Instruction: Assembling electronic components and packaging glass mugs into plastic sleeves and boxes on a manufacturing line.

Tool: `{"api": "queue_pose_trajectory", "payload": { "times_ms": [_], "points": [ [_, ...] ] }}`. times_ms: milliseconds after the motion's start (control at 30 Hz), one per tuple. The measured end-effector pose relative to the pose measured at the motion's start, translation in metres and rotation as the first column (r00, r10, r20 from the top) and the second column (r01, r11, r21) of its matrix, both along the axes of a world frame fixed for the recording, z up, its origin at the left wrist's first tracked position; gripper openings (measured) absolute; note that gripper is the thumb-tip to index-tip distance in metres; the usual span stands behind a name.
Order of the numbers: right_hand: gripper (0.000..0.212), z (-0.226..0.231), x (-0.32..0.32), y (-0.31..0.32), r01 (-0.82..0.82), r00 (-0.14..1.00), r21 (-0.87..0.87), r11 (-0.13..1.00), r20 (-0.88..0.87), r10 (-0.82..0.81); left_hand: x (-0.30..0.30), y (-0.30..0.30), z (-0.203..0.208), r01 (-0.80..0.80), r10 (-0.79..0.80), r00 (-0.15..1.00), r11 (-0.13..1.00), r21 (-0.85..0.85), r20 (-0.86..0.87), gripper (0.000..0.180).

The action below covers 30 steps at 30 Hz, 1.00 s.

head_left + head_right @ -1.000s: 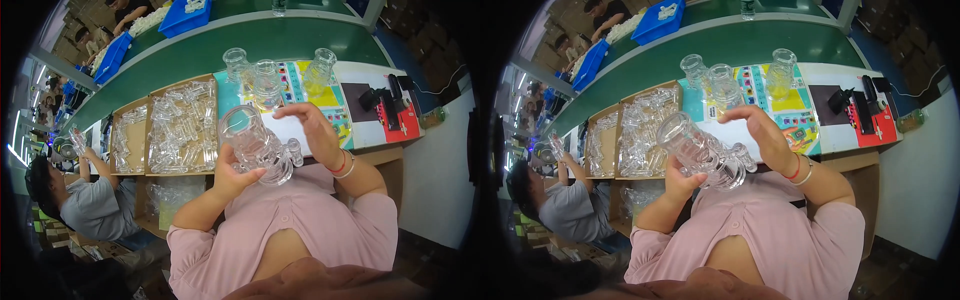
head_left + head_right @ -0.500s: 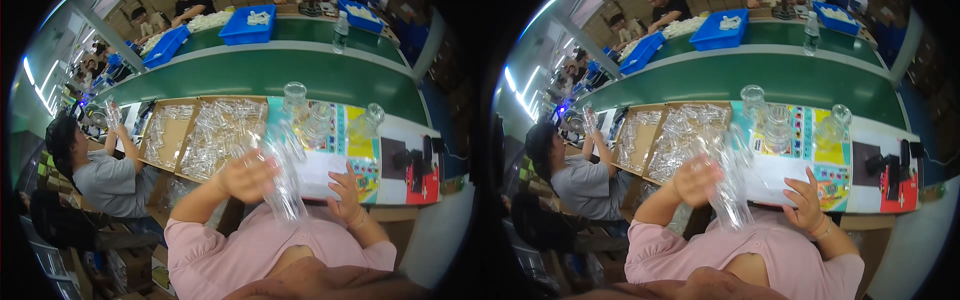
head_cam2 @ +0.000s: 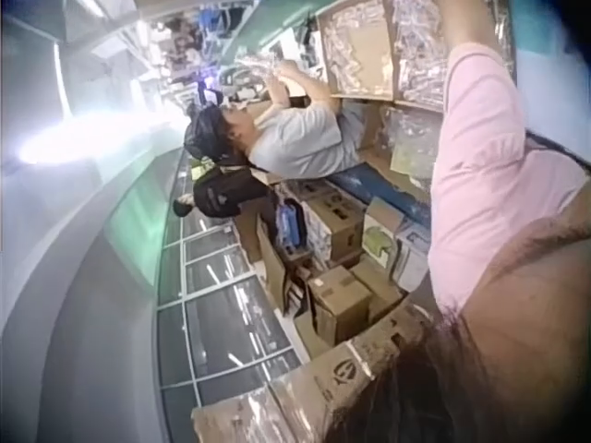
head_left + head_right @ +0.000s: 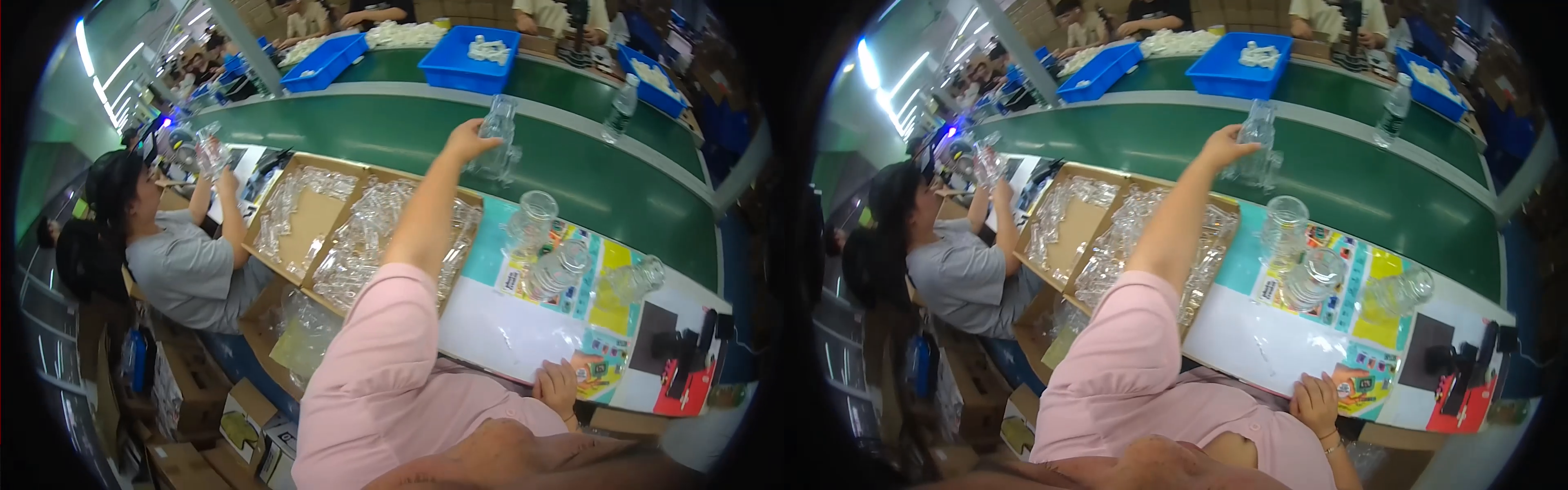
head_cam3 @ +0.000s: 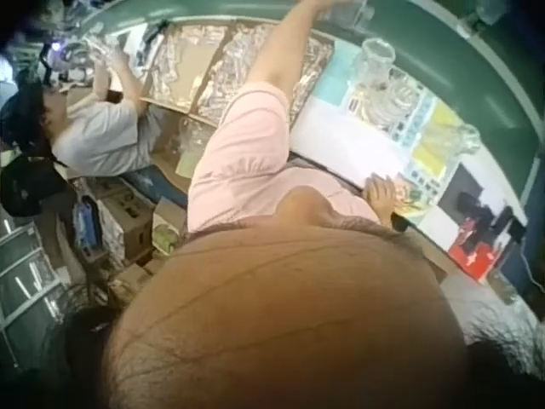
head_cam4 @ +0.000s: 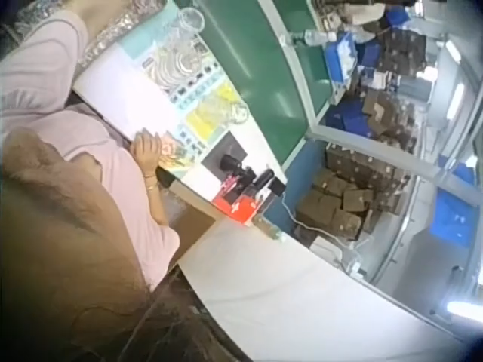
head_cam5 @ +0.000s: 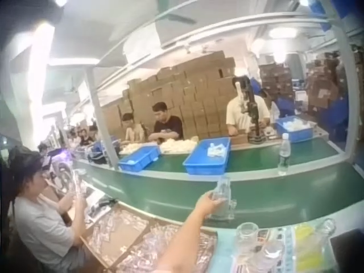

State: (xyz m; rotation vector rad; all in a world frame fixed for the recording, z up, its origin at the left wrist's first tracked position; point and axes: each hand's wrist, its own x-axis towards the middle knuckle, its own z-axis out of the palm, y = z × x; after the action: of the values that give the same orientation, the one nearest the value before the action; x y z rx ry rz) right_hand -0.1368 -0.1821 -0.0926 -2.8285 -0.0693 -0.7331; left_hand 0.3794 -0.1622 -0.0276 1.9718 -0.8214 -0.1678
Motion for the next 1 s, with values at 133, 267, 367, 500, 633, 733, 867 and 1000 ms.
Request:
{"api": "queue_pose_trajectory", "payload": {
  "times_ms": [133,267,367,500,633,733,867,1000],
  "points": [
    [0.017,-0.002,-0.003,-0.001,0.003,1.000,-0.018,1.000,-0.017,-0.004,-0.009,-0.002,-0.019,-0.233,0.129,0.910,0.946,0.227,0.394,0.073],
    [0.017,-0.005,-0.003,-0.004,0.002,1.000,-0.009,1.000,-0.024,-0.002,-0.009,0.046,0.005,-0.231,-0.062,0.729,0.915,0.330,0.682,0.060],
    [0.017,-0.007,-0.004,-0.001,0.023,0.999,-0.004,1.000,-0.027,-0.023,0.020,0.119,0.016,-0.246,-0.003,0.713,0.936,0.253,0.702,0.039],
    [0.017,-0.005,-0.003,0.001,0.036,0.999,-0.015,0.999,-0.002,-0.036,0.053,0.261,0.001,-0.532,0.242,0.600,0.832,0.155,0.762,0.021],
    [0.017,0.001,-0.002,0.005,0.053,0.999,-0.020,0.998,-0.006,-0.053,0.031,0.333,-0.012,-0.387,0.104,0.774,0.859,0.336,0.625,0.019],
    [0.017,0.002,0.002,0.006,0.058,0.998,-0.035,0.998,-0.010,-0.058,0.017,0.343,-0.022,-0.370,0.073,0.822,0.823,0.432,0.565,0.022],
    [0.018,0.006,0.003,0.008,0.058,0.998,-0.008,0.998,-0.026,-0.058,0.015,0.345,-0.019,-0.432,0.150,0.865,0.709,0.558,0.479,0.028],
    [0.019,0.012,-0.002,0.010,0.073,0.996,0.021,0.997,-0.043,-0.072,-0.004,0.341,-0.021,-0.500,0.101,0.764,0.716,0.486,0.637,0.027]
  ]
}}
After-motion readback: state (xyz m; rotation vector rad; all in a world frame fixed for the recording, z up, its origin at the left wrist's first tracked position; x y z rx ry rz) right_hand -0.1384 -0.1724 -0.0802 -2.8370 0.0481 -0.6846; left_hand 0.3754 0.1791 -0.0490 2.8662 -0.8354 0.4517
